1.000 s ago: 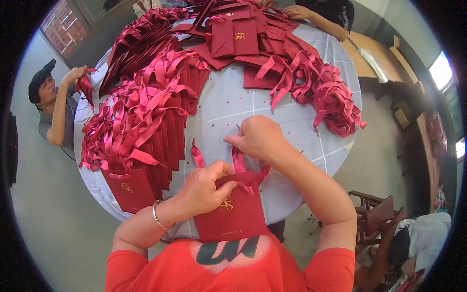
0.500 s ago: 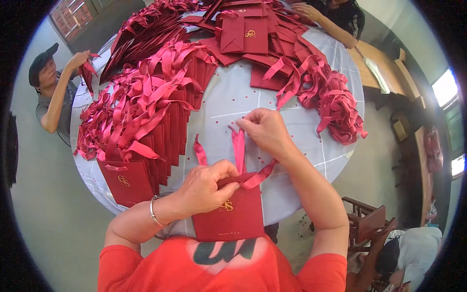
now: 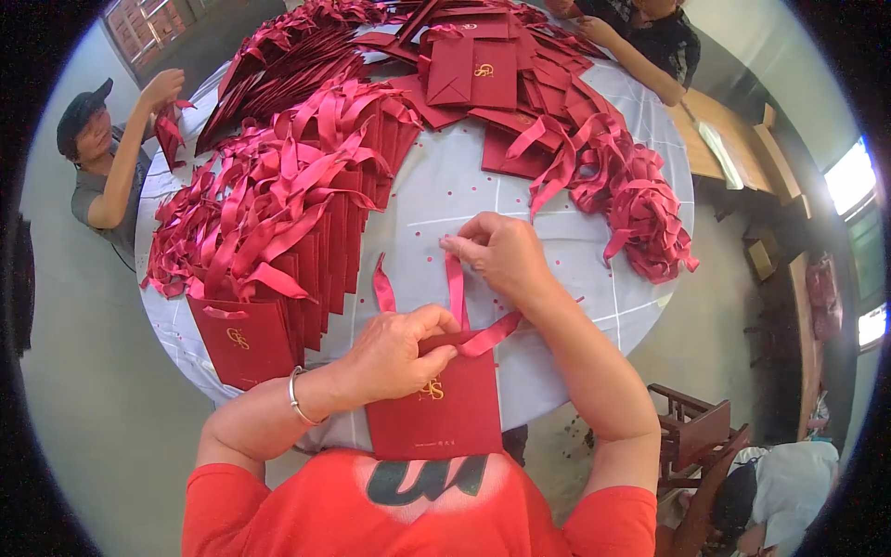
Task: The person assembles gift packaging by hand, threading ribbon handles through red paper bags and securing ribbons onto red gift pouches.
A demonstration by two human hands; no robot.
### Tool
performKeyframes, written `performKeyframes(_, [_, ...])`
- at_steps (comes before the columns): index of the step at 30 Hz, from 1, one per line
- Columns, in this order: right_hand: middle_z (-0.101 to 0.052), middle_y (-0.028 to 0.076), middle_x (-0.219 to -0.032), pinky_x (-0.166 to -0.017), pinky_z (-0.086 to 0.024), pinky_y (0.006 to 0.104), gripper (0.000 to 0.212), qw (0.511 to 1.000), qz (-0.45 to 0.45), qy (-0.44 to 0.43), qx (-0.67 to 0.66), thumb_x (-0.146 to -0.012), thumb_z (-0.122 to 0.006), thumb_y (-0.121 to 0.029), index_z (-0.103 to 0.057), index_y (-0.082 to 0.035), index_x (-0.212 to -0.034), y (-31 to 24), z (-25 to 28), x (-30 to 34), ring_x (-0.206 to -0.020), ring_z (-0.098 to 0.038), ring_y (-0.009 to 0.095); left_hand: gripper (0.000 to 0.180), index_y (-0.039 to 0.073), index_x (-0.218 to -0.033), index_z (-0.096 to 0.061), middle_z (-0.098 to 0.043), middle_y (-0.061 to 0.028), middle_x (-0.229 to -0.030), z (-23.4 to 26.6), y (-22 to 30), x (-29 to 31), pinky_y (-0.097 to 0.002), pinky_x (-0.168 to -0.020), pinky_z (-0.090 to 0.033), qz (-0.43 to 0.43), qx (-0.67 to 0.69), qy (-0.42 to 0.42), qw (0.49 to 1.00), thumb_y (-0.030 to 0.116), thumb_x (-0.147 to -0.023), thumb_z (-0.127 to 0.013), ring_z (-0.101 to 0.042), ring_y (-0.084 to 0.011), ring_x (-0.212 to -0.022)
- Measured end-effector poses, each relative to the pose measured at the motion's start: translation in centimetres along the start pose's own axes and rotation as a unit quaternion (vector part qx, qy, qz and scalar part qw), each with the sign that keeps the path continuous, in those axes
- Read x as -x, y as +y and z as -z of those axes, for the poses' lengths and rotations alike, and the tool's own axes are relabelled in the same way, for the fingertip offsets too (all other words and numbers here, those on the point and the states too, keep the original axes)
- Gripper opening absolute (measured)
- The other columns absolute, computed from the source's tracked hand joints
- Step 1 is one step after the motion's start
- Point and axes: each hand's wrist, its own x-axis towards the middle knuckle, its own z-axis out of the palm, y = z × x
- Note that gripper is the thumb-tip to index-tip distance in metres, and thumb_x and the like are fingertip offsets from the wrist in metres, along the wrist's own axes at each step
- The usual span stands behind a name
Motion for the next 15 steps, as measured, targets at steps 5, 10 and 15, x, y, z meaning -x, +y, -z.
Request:
performKeyframes(5, [-0.067, 0.006, -0.084, -0.067, -0.05, 0.0287, 0.03, 0.983, 0.002, -0.184, 0.014, -0.078, -0.081, -0.022, -0.069, -0.001, -0.095, -2.3, 4.5, 1.8, -0.078, -0.064, 0.014, 0.019, 0.005, -0.1, -0.064, -0.072, -0.0139, -0.084, 0.1, -0.5, -0.1, -0.0397, -0.066, -0.051, 0.02, -0.004, -0.003, 1.0, 0.016, -0.084, -0.068, -0.069, -0.0321, -0.075])
performKeyframes(10, [-0.066, 0.01, -0.109, -0.075, -0.051, 0.0338, 0.025, 0.94, 0.162, -0.284, 0.093, -0.072, -0.083, -0.015, -0.069, -0.003, -0.088, -2.8, 7.4, 5.5, -0.1, -0.061, 0.025, 0.021, 0.004, -0.101, -0.065, -0.072, -0.0143, -0.085, 0.4, -0.2, -0.4, -0.039, -0.068, -0.052, 0.062, 0.008, -0.035, 0.997, 0.017, -0.084, -0.067, -0.07, -0.0299, -0.078])
performKeyframes(15, [-0.068, 0.01, -0.087, -0.071, -0.052, 0.0345, 0.015, 0.955, 0.057, -0.244, 0.162, -0.074, -0.077, -0.007, -0.065, -0.002, -0.082, -4.1, 8.8, 7.4, -0.079, -0.064, 0.025, 0.019, 0.005, -0.1, -0.065, -0.073, -0.0138, -0.085, 0.2, -0.6, -0.5, -0.0392, -0.069, -0.052, 0.059, 0.017, -0.03, 0.998, 0.017, -0.085, -0.066, -0.07, -0.0292, -0.077])
